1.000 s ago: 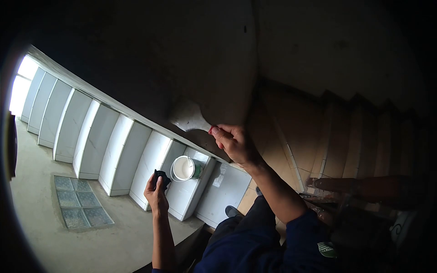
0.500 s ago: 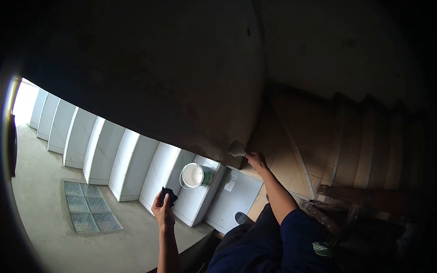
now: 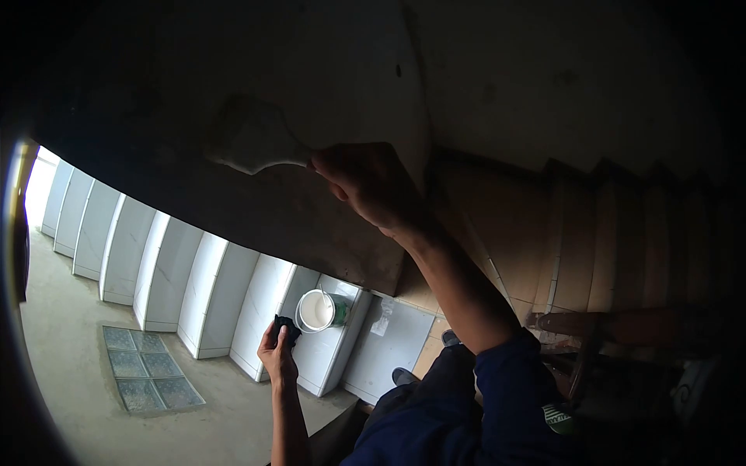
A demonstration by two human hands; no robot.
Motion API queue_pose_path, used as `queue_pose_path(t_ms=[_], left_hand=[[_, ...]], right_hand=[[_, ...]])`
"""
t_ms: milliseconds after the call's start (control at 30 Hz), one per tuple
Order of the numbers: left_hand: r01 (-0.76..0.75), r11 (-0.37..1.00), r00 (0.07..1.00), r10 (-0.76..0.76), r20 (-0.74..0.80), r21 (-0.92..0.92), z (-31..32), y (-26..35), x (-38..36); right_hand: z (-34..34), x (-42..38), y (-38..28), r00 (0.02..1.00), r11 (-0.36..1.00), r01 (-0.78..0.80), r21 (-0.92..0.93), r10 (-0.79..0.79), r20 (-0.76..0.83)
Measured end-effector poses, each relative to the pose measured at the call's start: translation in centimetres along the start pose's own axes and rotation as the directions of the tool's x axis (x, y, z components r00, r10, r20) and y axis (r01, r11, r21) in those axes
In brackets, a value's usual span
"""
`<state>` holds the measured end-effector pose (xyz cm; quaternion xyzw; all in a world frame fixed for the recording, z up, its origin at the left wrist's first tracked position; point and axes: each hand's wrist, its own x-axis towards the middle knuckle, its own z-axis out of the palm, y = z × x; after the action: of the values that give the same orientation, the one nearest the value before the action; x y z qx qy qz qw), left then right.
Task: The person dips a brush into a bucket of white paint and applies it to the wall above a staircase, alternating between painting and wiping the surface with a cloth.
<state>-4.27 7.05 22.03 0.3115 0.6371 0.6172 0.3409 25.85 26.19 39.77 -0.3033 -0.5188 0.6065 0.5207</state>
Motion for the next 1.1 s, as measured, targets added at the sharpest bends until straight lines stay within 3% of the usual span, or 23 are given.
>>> queue_pose_path(t_ms=[67,133,200,267,333,400,467,500,567,633,700,767,867,933,1033,1100], left_hand=[[-0.001,1.000,1.000,0.001,-0.008,0.010,0.0,-0.3,0.0],[0.006,0.999,0.999,-0.005,-0.032,0.038,-0.1,-0.1,-0.4],[0.012,0.997,0.999,-0.008,-0.051,0.075,-0.6,-0.1,-0.8],[0.023,0.996,0.997,-0.017,-0.079,0.083,-1.3,-0.9,-0.8],[0.043,0.994,0.994,-0.032,-0.107,0.100,-2.3,-1.8,-1.1],[0.054,0.992,0.992,-0.040,-0.122,0.110,-2.6,-2.1,-1.5],[0.053,0.994,0.992,-0.041,-0.122,0.096,-2.4,-2.0,-1.8],[0.057,0.994,0.991,-0.045,-0.128,0.092,-2.6,-1.7,-1.6],[0.067,0.993,0.989,-0.055,-0.136,0.093,-2.7,-1.7,-1.9],[0.079,0.993,0.990,-0.067,-0.124,0.091,-2.6,-1.9,-2.0],[0.076,0.993,0.990,-0.065,-0.123,0.085,-2.5,-1.7,-2.1],[0.071,0.995,0.990,-0.062,-0.124,0.075,-2.1,-1.5,-2.3],[0.082,0.994,0.990,-0.072,-0.119,0.077,-2.0,-1.8,-2.3],[0.109,0.992,0.988,-0.102,-0.115,0.059,-1.8,-1.9,-2.4],[0.132,0.990,0.987,-0.127,-0.098,0.050,-1.3,-2.0,-2.2],[0.112,0.991,0.991,-0.106,-0.086,0.069,-0.6,-2.8,-2.5]], right_hand=[[0.1,1.8,3.8,0.992,0.989,0.121,-0.085,-0.124,-0.028],[-0.7,2.8,11.1,0.997,0.995,-0.067,0.077,0.069,-0.018],[-2.0,1.3,18.3,0.992,0.992,-0.100,0.071,0.105,-0.069],[-3.8,-1.2,26.5,0.944,0.942,-0.291,0.165,0.311,-0.110],[-5.7,-4.6,31.1,0.904,0.907,-0.363,0.213,0.399,-0.157],[-9.9,-7.1,36.6,0.843,0.871,-0.484,0.078,0.489,-0.223],[-12.7,-7.2,39.4,0.883,0.825,-0.419,-0.378,0.273,-0.383],[-13.3,-6.9,40.0,0.899,0.713,-0.384,-0.587,0.143,-0.415],[-12.9,-3.2,38.9,0.868,0.531,-0.494,-0.688,0.264,-0.420],[-11.3,1.1,38.3,0.884,0.508,-0.465,-0.725,0.225,-0.410],[-8.4,5.6,31.8,0.876,0.404,-0.448,-0.798,0.378,-0.300],[-6.8,8.6,28.7,0.872,0.343,-0.403,-0.849,0.425,-0.242],[-8.3,7.7,24.5,0.965,0.422,-0.240,-0.874,0.199,-0.169],[-9.2,5.9,17.8,0.879,0.741,-0.457,-0.492,0.459,-0.126],[-10.2,3.1,13.1,0.915,0.926,-0.374,-0.049,0.360,-0.180],[-11.5,2.7,15.3,0.924,0.947,-0.320,-0.037,0.303,-0.233]])
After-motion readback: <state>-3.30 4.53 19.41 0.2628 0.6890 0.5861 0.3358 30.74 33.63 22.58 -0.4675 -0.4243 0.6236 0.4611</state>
